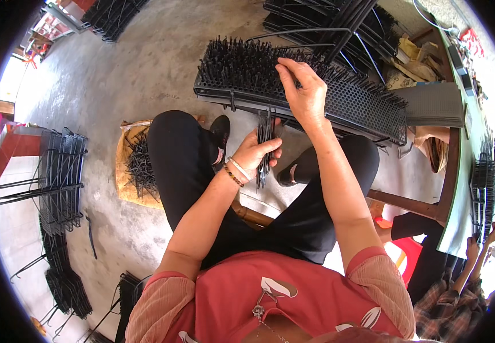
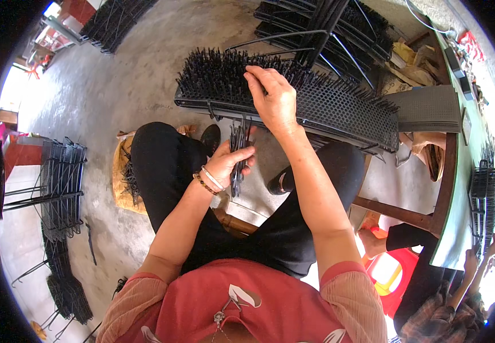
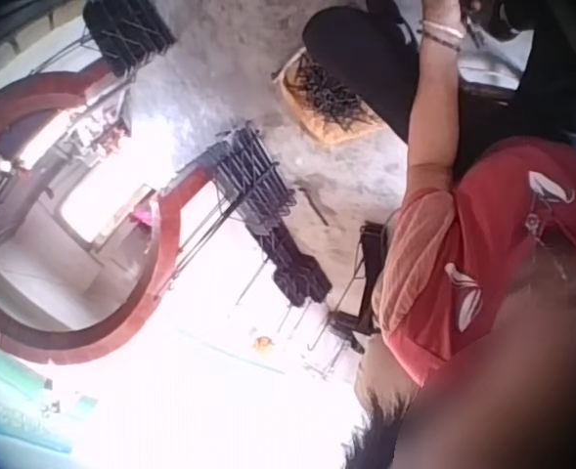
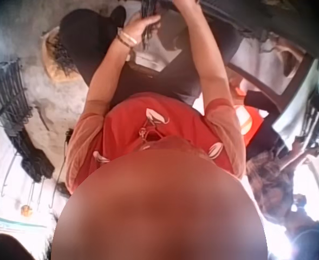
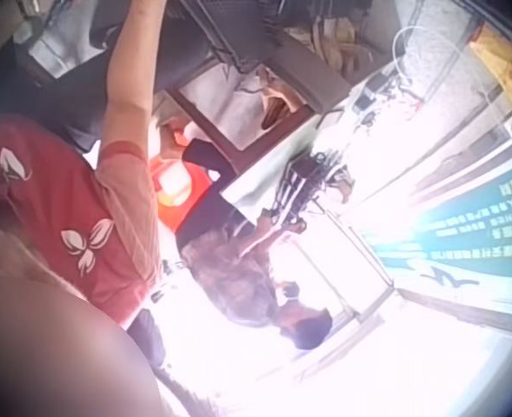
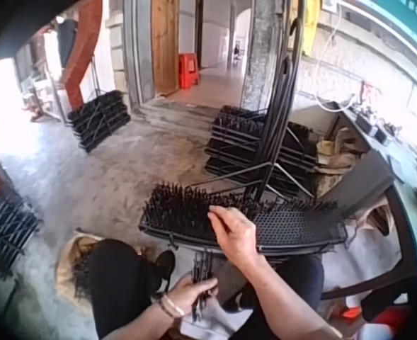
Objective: Assembling industrial brushes by inserting bundles of bristles into a plastic or metal frame.
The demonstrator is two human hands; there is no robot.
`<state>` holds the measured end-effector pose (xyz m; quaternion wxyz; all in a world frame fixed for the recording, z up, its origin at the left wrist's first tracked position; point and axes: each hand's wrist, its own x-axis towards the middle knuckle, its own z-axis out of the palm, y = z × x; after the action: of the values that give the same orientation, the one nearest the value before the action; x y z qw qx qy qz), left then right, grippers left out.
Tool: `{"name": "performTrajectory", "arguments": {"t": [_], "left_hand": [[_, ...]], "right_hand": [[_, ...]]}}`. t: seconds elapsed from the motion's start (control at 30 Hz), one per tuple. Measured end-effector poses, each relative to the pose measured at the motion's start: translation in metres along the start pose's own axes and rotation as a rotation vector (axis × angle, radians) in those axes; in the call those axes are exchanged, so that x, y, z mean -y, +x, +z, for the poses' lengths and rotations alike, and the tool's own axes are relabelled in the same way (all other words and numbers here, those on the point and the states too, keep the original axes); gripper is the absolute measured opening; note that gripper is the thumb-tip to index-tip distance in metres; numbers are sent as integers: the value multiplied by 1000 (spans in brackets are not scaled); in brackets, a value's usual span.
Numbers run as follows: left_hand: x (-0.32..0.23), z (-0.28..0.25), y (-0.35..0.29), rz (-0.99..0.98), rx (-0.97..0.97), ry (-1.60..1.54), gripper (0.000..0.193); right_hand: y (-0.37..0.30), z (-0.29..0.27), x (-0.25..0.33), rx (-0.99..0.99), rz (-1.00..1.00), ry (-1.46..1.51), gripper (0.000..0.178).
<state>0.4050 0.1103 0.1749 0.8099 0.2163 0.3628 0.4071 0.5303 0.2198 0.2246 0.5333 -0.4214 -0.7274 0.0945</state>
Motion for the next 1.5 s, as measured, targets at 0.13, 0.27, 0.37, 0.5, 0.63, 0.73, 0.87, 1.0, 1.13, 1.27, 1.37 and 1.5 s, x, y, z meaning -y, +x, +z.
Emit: {"name": "performTrajectory", "arguments": {"t": [0.13,0.27,0.37,0.5,0.63,0.73,0.87,1.0,1.13,1.27,1.37,1.5], "left_hand": [[-6,4,-3,31,-9,5,49],[-10,2,-6,38,54,24,48],[-14,4,-7,45,66,-32,45],[-18,2,-10,47,51,-96,43],[-16,1,-8,41,43,-204,36],[-14,2,-8,41,7,-210,31],[-14,3,-6,50,31,-200,32],[-18,7,-8,1,160,-180,37],[-19,7,-7,4,143,-170,39],[-16,3,-1,0,-36,-201,33],[-16,-3,1,15,-117,-216,31],[-21,-7,-1,38,-160,-166,33]], "right_hand": [[0,6,-5,45,-115,-96,16],[-3,6,-7,133,-213,-222,14],[2,-1,-6,114,-237,-192,12],[2,-23,10,237,227,101,14],[-6,-39,10,684,623,273,23],[-14,-37,10,720,781,469,27],[-14,-41,12,685,876,547,26],[-14,-41,9,698,930,656,26],[-15,-41,4,654,1001,740,27],[-13,-40,2,460,881,691,24],[-11,-39,5,345,755,657,22],[-16,-46,22,291,-91,141,15]]}}
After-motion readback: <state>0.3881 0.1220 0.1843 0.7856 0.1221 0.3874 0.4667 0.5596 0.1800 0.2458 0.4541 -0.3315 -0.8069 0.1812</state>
